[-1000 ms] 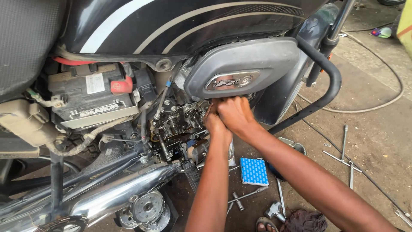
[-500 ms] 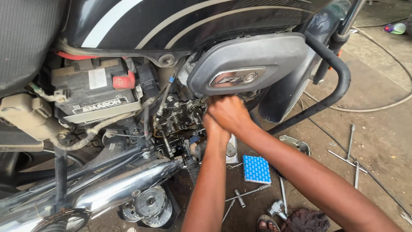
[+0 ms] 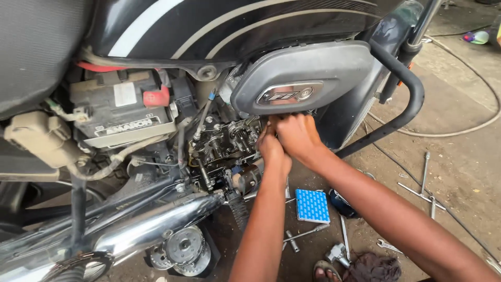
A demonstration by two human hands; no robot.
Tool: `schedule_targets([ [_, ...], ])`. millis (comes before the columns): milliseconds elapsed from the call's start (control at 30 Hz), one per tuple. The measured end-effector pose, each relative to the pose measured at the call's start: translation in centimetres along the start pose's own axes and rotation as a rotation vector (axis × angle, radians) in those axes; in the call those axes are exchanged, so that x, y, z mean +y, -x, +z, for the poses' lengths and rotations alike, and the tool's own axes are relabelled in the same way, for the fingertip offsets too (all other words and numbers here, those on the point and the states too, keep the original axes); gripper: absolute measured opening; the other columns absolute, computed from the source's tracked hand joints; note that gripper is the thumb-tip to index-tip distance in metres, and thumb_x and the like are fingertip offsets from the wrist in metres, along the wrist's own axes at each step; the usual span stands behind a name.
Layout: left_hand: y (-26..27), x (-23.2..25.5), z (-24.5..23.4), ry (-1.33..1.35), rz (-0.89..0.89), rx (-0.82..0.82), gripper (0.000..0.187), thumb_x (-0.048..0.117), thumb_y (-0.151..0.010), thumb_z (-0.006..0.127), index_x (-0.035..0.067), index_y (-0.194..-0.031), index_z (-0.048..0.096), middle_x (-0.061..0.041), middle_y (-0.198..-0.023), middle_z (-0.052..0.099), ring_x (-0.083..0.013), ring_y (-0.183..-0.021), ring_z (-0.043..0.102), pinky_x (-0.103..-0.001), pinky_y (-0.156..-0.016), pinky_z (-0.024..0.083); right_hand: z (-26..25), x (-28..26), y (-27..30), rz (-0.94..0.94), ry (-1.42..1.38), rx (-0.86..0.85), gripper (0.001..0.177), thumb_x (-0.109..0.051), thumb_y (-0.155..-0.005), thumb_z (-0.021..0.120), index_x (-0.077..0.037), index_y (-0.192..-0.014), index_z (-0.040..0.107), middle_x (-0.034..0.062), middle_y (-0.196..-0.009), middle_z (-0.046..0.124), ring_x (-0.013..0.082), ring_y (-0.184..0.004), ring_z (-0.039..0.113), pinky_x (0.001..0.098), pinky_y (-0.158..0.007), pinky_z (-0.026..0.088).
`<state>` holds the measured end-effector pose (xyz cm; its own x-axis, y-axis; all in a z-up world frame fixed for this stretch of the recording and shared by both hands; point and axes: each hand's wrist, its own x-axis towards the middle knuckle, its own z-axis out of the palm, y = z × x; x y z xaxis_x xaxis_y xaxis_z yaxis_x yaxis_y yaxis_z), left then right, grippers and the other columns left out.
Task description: Repairing the engine components and valve assembly of a motorcycle using hand tools.
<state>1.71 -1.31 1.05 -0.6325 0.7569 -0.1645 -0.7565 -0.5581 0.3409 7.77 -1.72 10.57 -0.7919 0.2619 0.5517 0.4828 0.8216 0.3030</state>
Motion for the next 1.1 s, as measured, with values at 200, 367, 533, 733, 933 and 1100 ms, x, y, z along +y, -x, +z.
schedule_targets([
  [200, 0.6, 1.9, 0.7, 0.057, -0.048, -0.070, 0.033, 0.020, -0.105, 0.054, 0.000, -0.128, 0.066, -0.012, -0.121, 0.069, -0.0233, -0.105, 0.067, -0.037, -0.091, 0.055, -0.6, -1.1, -0.9, 0.050, -0.021, -0.023, 0.017, -0.015, -0.086, 0.066, -0.009, -0.100, 0.073, 0.0175, -0.078, 0.073, 0.0360, -0.063, 0.072, 0.0494, -0.051, 0.055],
  [367, 0.1, 1.9, 0.5, 0.133, -0.087, -0.073, 0.029, 0.019, -0.103, 0.055, 0.000, -0.122, 0.067, -0.011, -0.114, 0.071, -0.0232, -0.100, 0.069, -0.038, -0.087, 0.057, 1.2, -0.9, -0.8, 0.000, 0.063, 0.078, 0.020, -0.014, -0.084, 0.065, -0.006, -0.101, 0.073, 0.0170, -0.088, 0.074, 0.0340, -0.073, 0.074, 0.0463, -0.054, 0.057],
  [533, 0.6, 1.7, 1.0, 0.139, -0.090, -0.025, 0.027, 0.020, -0.105, 0.056, 0.001, -0.121, 0.067, -0.010, -0.115, 0.070, -0.0221, -0.101, 0.069, -0.037, -0.088, 0.057, 1.2, -0.4, -0.6, -0.028, 0.036, 0.058, 0.022, -0.013, -0.080, 0.065, -0.006, -0.099, 0.074, 0.0175, -0.088, 0.074, 0.0345, -0.072, 0.073, 0.0463, -0.053, 0.057],
  [733, 0.0, 1.5, 0.2, 0.150, -0.107, -0.042, 0.028, 0.018, -0.102, 0.054, -0.001, -0.119, 0.066, -0.013, -0.113, 0.070, -0.0249, -0.098, 0.070, -0.039, -0.087, 0.059, 1.2, -0.9, -0.8, 0.029, 0.015, -0.024, 0.023, -0.012, -0.082, 0.066, -0.005, -0.101, 0.075, 0.0189, -0.079, 0.073, 0.0347, -0.063, 0.072, 0.0474, -0.052, 0.057],
  [933, -1.7, -0.7, -0.1, 0.008, -0.062, -0.043, 0.024, 0.016, -0.103, 0.055, 0.000, -0.117, 0.067, -0.010, -0.110, 0.070, -0.0213, -0.095, 0.068, -0.036, -0.084, 0.056, 3.0, 1.3, 0.1, 0.241, -0.168, -0.062, 0.017, -0.019, -0.087, 0.068, -0.008, -0.096, 0.076, 0.0246, -0.081, 0.072, 0.0430, -0.071, 0.071, 0.0545, -0.064, 0.057],
  [1100, -2.9, -4.1, -0.2, -0.131, 0.002, 0.045, 0.024, 0.014, -0.102, 0.054, 0.000, -0.114, 0.070, -0.006, -0.103, 0.070, -0.0160, -0.089, 0.066, -0.031, -0.080, 0.054, 4.0, 4.2, 1.2, 0.337, -0.441, 0.061, 0.031, -0.017, -0.073, 0.071, -0.013, -0.102, 0.079, 0.0310, -0.082, 0.068, 0.0517, -0.074, 0.068, 0.0575, -0.068, 0.057],
])
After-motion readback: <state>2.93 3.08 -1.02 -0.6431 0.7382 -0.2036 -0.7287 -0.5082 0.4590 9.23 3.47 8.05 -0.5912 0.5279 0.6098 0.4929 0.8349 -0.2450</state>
